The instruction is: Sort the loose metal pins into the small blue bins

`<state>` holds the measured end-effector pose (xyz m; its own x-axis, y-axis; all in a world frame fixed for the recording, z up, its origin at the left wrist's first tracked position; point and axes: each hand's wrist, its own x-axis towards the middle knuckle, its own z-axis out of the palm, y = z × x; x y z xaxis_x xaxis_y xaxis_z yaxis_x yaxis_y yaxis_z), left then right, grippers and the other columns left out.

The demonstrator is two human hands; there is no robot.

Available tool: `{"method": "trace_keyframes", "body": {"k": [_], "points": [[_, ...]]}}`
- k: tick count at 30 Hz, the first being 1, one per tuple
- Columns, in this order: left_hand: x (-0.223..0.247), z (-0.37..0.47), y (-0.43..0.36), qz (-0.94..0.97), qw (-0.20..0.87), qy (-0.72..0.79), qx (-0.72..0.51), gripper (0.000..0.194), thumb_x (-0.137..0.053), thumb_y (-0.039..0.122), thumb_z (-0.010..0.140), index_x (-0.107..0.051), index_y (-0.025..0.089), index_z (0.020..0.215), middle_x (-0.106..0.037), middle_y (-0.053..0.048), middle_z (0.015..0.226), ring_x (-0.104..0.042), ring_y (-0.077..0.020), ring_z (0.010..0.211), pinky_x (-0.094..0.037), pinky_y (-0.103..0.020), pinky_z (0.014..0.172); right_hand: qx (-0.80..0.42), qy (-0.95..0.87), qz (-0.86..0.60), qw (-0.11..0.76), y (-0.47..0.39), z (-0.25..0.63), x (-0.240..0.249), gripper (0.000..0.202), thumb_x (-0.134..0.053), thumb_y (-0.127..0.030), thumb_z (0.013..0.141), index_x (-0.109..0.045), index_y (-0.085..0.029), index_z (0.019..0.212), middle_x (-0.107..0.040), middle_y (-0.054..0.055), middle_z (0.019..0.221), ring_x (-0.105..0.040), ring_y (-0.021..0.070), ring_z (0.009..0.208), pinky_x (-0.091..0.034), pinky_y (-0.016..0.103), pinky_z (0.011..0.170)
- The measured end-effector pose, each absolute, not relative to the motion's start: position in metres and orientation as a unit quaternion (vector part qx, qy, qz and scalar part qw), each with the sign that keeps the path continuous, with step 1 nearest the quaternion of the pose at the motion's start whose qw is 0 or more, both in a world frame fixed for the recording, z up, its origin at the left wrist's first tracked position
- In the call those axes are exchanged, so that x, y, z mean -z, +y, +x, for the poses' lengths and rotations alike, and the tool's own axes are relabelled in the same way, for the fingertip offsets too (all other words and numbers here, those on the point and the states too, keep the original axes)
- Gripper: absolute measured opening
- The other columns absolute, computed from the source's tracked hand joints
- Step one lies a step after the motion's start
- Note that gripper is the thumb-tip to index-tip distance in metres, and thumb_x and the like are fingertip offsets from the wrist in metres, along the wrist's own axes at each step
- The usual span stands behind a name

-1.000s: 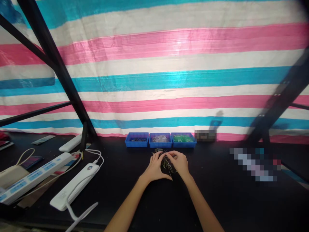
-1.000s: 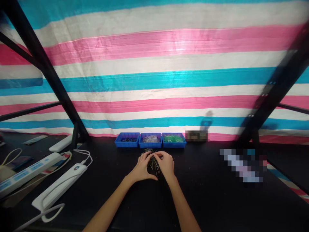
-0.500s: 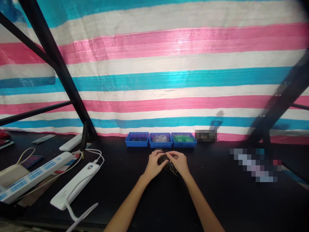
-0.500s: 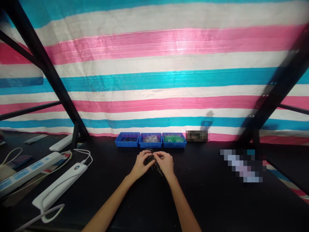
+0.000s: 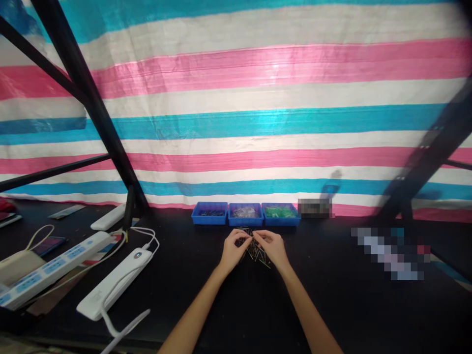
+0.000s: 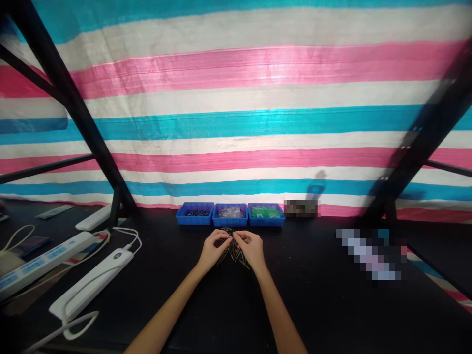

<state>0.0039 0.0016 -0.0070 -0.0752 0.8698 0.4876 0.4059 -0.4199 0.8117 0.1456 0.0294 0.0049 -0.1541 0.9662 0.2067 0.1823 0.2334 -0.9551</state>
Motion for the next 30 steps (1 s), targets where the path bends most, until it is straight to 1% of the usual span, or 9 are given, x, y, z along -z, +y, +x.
{"method": "trace_keyframes", "body": {"k": [4, 11, 13, 15, 17, 20, 25, 30], "points": [[0.008, 0.0, 0.005, 0.606, 0.239, 0.504, -0.567, 0.024, -0.053, 0.038, 0.075, -0.065, 0.016, 0.075, -0.059, -0.005, 0.084, -0.057, -0.016, 0.079, -0.045, -0.027, 0.067, -0.421, -0.64, -0.455, 0.454, 0.029, 0.144, -0.001, 0.037, -0.057, -0.045, 0.067, -0.068, -0.011, 0.078, -0.068, 0.009, 0.071, -0.061, 0.0174, 0.059, -0.05, 0.026, 0.052], [0.01, 0.0, 0.007, 0.586, 0.282, 0.495, -0.577, 0.024, -0.057, 0.038, 0.072, -0.064, 0.015, 0.071, -0.059, -0.005, 0.083, -0.057, -0.0168, 0.079, -0.046, -0.027, 0.067, -0.418, -0.686, -0.44, 0.402, 0.016, 0.133, -0.003, 0.026, -0.057, -0.039, 0.068, -0.068, -0.015, 0.07, -0.065, 0.003, 0.058, -0.058, 0.0145, 0.047, -0.043, 0.022, 0.044], [0.01, -0.001, 0.007, 0.585, 0.282, 0.495, -0.577, 0.024, -0.057, 0.038, 0.072, -0.064, 0.015, 0.071, -0.06, -0.005, 0.082, -0.057, -0.0166, 0.078, -0.046, -0.027, 0.066, -0.41, -0.692, -0.441, 0.397, 0.015, 0.132, -0.004, 0.026, -0.057, -0.039, 0.069, -0.067, -0.015, 0.07, -0.065, 0.003, 0.058, -0.058, 0.0141, 0.047, -0.042, 0.021, 0.044], [0.008, -0.003, 0.007, 0.581, 0.278, 0.498, -0.58, 0.023, -0.057, 0.038, 0.072, -0.064, 0.015, 0.071, -0.06, -0.005, 0.082, -0.057, -0.0163, 0.078, -0.045, -0.026, 0.066, -0.402, -0.688, -0.444, 0.41, 0.016, 0.134, -0.006, 0.026, -0.056, -0.039, 0.07, -0.068, -0.015, 0.074, -0.067, 0.005, 0.065, -0.058, 0.0141, 0.049, -0.043, 0.022, 0.045], [0.006, -0.006, 0.007, 0.582, 0.276, 0.5, -0.58, 0.024, -0.057, 0.038, 0.072, -0.064, 0.015, 0.072, -0.059, -0.004, 0.082, -0.056, -0.016, 0.077, -0.044, -0.025, 0.065, -0.397, -0.671, -0.444, 0.441, 0.019, 0.136, -0.007, 0.029, -0.056, -0.04, 0.07, -0.067, -0.014, 0.078, -0.068, 0.006, 0.071, -0.059, 0.0141, 0.05, -0.044, 0.022, 0.047], [0.005, -0.009, 0.006, 0.604, 0.292, 0.491, -0.555, 0.024, -0.058, 0.037, 0.072, -0.064, 0.015, 0.076, -0.059, -0.004, 0.08, -0.055, -0.0145, 0.074, -0.043, -0.024, 0.062, -0.396, -0.644, -0.444, 0.482, 0.022, 0.138, -0.007, 0.032, -0.057, -0.042, 0.069, -0.067, -0.013, 0.079, -0.067, 0.007, 0.071, -0.058, 0.0137, 0.049, -0.044, 0.023, 0.046], [0.005, -0.009, 0.005, 0.644, 0.335, 0.469, -0.503, 0.025, -0.061, 0.036, 0.069, -0.065, 0.014, 0.077, -0.06, -0.005, 0.077, -0.054, -0.0134, 0.068, -0.04, -0.021, 0.056, -0.396, -0.637, -0.441, 0.494, 0.021, 0.136, -0.007, 0.033, -0.058, -0.043, 0.068, -0.066, -0.012, 0.078, -0.067, 0.007, 0.071, -0.057, 0.0134, 0.049, -0.044, 0.023, 0.046], [0.002, -0.017, 0.007, 0.603, 0.336, 0.474, -0.547, 0.023, -0.062, 0.035, 0.068, -0.065, 0.013, 0.076, -0.061, -0.005, 0.076, -0.055, -0.0134, 0.069, -0.041, -0.022, 0.06, -0.386, -0.63, -0.448, 0.503, 0.022, 0.138, -0.006, 0.033, -0.058, -0.044, 0.068, -0.066, -0.013, 0.074, -0.067, 0.008, 0.072, -0.058, 0.0145, 0.049, -0.045, 0.024, 0.047]]}}
